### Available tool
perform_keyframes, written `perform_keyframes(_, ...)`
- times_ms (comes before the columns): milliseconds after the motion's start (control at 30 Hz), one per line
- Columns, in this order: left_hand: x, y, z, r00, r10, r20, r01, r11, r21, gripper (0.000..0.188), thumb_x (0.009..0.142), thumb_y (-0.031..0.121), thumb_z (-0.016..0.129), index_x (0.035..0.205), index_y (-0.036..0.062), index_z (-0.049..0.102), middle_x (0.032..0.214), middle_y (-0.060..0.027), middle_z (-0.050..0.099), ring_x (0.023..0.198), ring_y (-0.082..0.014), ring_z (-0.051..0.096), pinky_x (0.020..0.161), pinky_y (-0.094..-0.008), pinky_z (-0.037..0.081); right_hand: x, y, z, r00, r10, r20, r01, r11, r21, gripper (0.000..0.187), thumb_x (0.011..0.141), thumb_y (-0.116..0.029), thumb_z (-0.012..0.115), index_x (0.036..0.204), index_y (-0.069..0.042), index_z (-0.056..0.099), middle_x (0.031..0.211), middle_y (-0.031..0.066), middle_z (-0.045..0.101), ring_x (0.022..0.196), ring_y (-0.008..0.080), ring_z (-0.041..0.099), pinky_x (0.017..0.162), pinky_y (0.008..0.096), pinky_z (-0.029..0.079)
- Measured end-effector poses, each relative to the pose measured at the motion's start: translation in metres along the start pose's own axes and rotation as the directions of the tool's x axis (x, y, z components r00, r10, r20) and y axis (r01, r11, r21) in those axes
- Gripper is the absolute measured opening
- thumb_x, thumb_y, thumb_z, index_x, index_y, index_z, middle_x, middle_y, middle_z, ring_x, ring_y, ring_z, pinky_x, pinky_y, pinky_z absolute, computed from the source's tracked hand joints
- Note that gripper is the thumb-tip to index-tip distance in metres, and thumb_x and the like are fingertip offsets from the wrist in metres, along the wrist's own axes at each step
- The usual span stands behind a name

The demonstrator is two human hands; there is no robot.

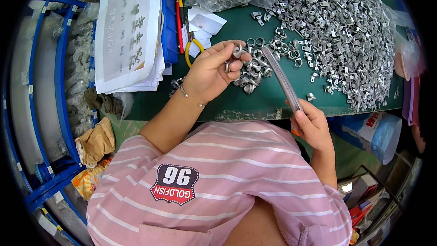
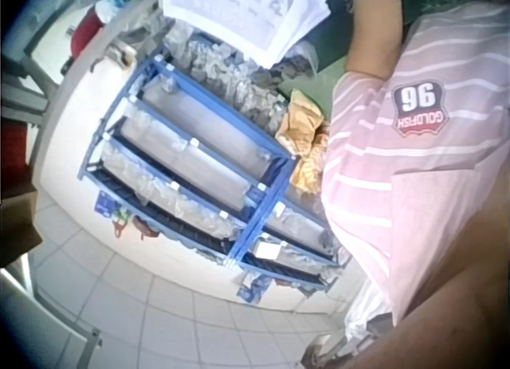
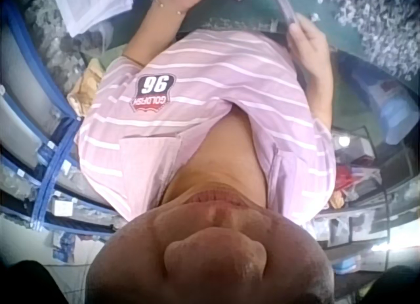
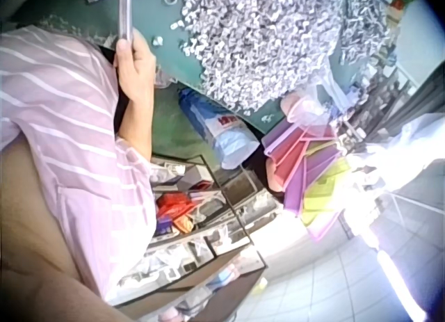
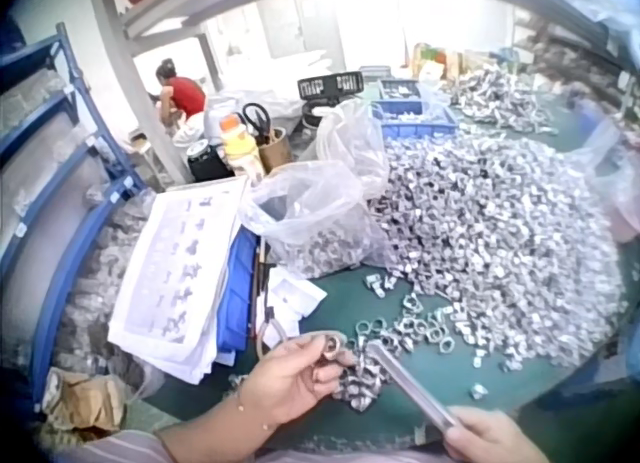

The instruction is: The person repeatedly picks up small silver metal parts from a large pile on a green workbench. Using a metal file, they smooth the edges of each part before placing it into a separate pile. The process is continuous and repetitive throughout the clip.

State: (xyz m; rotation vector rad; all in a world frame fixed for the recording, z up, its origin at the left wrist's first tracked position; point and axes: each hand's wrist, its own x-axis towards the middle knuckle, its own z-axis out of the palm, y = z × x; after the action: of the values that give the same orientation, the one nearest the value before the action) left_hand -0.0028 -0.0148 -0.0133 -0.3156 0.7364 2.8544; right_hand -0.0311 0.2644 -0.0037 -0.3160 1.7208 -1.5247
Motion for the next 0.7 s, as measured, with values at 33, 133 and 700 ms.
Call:
perform_keyframes(33,0.000,-0.001,-0.002,1.000,0.001,-0.023,-0.001,1.000,0.015,0.024,0.093,0.013,0.040,0.112,0.0002,0.047,0.098,-0.0124,0.056,0.066,-0.0073,0.044,0.056,-0.0184,0.038,0.000,-0.001,0.000,1.000,0.010,-0.001,-0.010,1.000,-0.004,0.035,0.090,-0.024,0.050,0.113,0.001,0.053,0.062,-0.0023,0.048,0.054,0.0043,0.045,0.047,0.0185,0.035)
perform_keyframes(133,-0.001,-0.001,0.004,0.994,0.006,-0.112,0.005,0.995,0.102,0.025,0.094,0.014,0.039,0.113,-0.0005,0.046,0.099,-0.0141,0.056,0.064,-0.0085,0.046,0.057,-0.0190,0.041,-0.001,-0.002,-0.001,1.000,0.026,-0.002,-0.026,1.000,-0.006,0.035,0.090,-0.025,0.049,0.113,0.002,0.053,0.062,-0.0022,0.048,0.053,0.0041,0.044,0.046,0.0183,0.035)
perform_keyframes(700,-0.001,-0.002,0.004,0.996,0.066,-0.062,-0.045,0.957,0.286,0.029,0.092,0.015,0.045,0.114,-0.0028,0.048,0.083,-0.0086,0.059,0.072,-0.0092,0.057,0.061,-0.0180,0.048,0.003,-0.009,0.003,0.998,0.041,0.038,-0.037,0.994,-0.099,0.031,0.089,-0.021,0.050,0.112,0.001,0.054,0.067,-0.0008,0.051,0.059,0.0056,0.046,0.053,0.0212,0.040)
